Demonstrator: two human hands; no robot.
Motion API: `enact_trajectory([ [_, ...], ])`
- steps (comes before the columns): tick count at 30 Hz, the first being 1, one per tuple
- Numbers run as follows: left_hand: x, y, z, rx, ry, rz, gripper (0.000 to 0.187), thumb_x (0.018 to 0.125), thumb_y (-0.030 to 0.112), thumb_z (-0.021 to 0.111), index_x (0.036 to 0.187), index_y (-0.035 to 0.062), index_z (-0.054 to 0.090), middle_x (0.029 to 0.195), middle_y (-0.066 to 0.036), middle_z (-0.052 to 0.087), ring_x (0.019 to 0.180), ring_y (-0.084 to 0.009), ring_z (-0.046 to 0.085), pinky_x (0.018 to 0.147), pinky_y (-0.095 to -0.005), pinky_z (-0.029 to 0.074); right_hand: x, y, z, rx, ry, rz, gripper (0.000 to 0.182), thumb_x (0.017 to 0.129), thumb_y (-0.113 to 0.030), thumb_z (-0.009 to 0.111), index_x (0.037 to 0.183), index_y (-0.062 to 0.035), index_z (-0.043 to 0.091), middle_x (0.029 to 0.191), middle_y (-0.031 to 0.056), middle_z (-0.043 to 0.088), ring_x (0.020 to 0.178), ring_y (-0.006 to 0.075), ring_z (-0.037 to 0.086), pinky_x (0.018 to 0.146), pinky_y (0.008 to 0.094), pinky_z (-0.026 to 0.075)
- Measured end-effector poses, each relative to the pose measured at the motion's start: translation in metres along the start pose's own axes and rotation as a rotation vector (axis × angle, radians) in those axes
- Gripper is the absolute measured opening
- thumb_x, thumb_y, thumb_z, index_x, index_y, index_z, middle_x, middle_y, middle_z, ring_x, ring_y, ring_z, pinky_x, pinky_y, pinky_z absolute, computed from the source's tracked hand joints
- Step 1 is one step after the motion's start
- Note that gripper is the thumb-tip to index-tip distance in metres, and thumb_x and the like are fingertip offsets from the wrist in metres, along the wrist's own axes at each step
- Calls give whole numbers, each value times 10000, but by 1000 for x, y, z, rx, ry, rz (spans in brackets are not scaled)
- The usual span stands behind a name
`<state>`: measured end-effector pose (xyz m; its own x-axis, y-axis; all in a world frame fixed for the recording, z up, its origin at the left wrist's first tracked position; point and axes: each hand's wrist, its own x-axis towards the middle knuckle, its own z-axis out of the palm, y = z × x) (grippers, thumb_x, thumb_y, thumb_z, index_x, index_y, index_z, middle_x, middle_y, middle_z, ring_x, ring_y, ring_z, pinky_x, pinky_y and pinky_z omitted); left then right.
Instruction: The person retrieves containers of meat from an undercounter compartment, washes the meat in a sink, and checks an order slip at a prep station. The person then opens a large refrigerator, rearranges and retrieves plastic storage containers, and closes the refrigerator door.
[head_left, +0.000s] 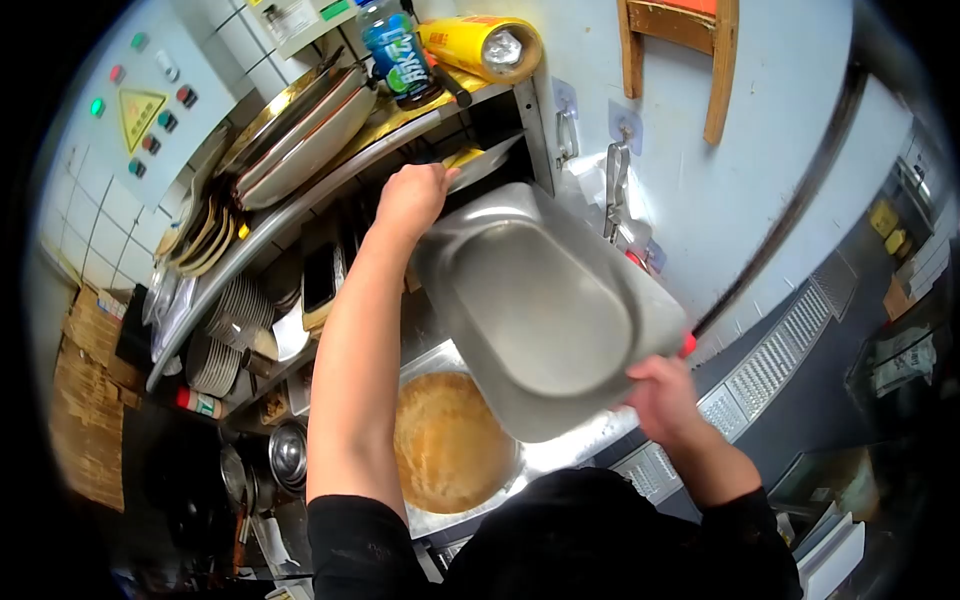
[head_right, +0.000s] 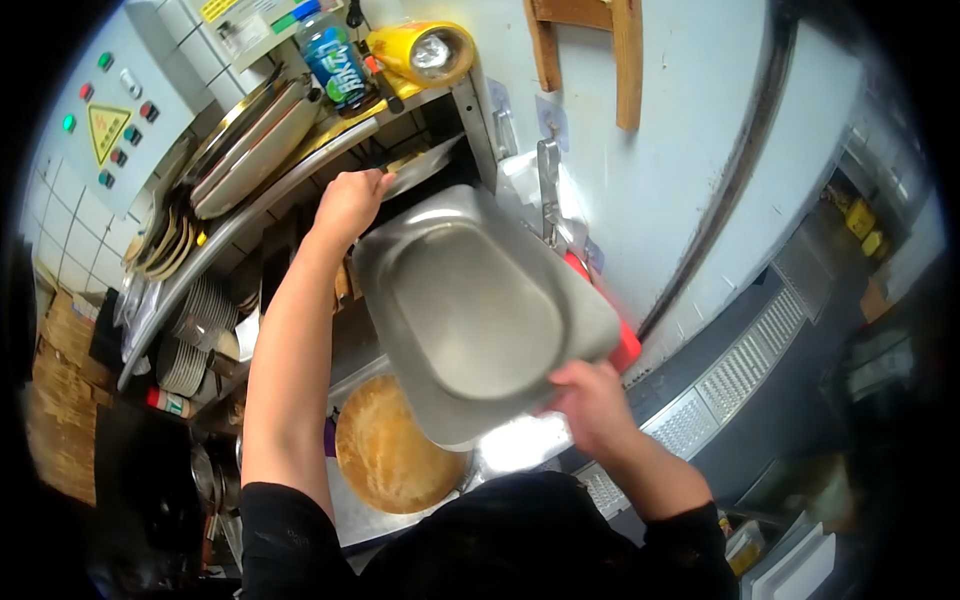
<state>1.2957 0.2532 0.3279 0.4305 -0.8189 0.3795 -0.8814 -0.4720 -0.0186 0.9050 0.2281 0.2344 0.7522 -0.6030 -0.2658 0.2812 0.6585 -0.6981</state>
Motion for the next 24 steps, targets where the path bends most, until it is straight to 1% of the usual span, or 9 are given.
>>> enact_trajectory([
  [2,-20,3,-2,-40,-96,-26,412,954,435,579,1001,47,706,1036,-240,662,982,-405,632,844,-489,513,-37,-13,-36,-40,32,62,489,761,-53,525,1223,105,560,1178,203,649,1047,319,653,929,427,523],
  [4,-50,-5,2,-24,48,106,454,941,453,590,1106,41,684,1292,-231,588,1162,-388,572,962,-481,480,-68,-22,-54,-35,79,8,493,726,-47,519,1191,109,578,1132,205,666,1007,310,664,911,406,533],
  [9,-186,35,-64,-202,439,327,324,861,284,723,958,-24,695,1065,-203,682,1038,-371,621,923,-431,498,-122,-11,-60,-184,73,134,435,726,-23,500,1130,107,595,1049,180,673,937,280,665,886,373,530],
  [13,-325,62,-64,-725,22,-17,456,929,408,628,1056,-26,686,1028,-222,688,947,-365,661,860,-434,528,-146,47,-3,-464,138,-50,415,731,-41,508,1120,76,597,961,126,669,863,236,648,820,341,529],
  [16,-419,56,-33,-1764,-239,-567,693,971,535,539,1402,-3,467,1331,-162,590,1244,-294,560,1057,-426,437,-169,94,33,-1497,-380,-433,664,678,-17,580,1332,52,488,1041,202,670,806,283,675,741,377,550],
  [17,-452,51,-23,-2295,-182,-740,738,967,557,533,1450,14,405,1389,-146,552,1290,-291,528,1076,-442,422,-181,117,64,-1846,-530,-641,742,660,-8,602,1384,51,451,1080,262,656,760,316,684,701,387,565],
  [19,-516,42,-34,-2740,17,-759,760,956,570,540,1480,53,346,1400,-135,539,1263,-288,547,1060,-472,438,-193,178,77,-2165,-822,-912,809,680,-23,617,1451,43,381,1112,379,597,660,351,672,590,398,573],
  [21,-589,45,8,-2755,159,-1085,528,984,419,564,1369,63,502,1324,-125,597,1204,-280,578,1051,-455,433,-202,228,85,-2544,-1102,-872,705,790,-76,556,1464,42,383,1162,446,552,645,263,676,501,345,550],
  [24,-666,53,63,-2699,502,-1072,385,958,176,631,1301,20,556,1250,-96,633,1168,-235,592,991,-412,482,-217,287,96,-2579,-1461,-1156,683,818,-135,547,1458,48,398,1125,471,560,582,230,655,465,315,526],
])
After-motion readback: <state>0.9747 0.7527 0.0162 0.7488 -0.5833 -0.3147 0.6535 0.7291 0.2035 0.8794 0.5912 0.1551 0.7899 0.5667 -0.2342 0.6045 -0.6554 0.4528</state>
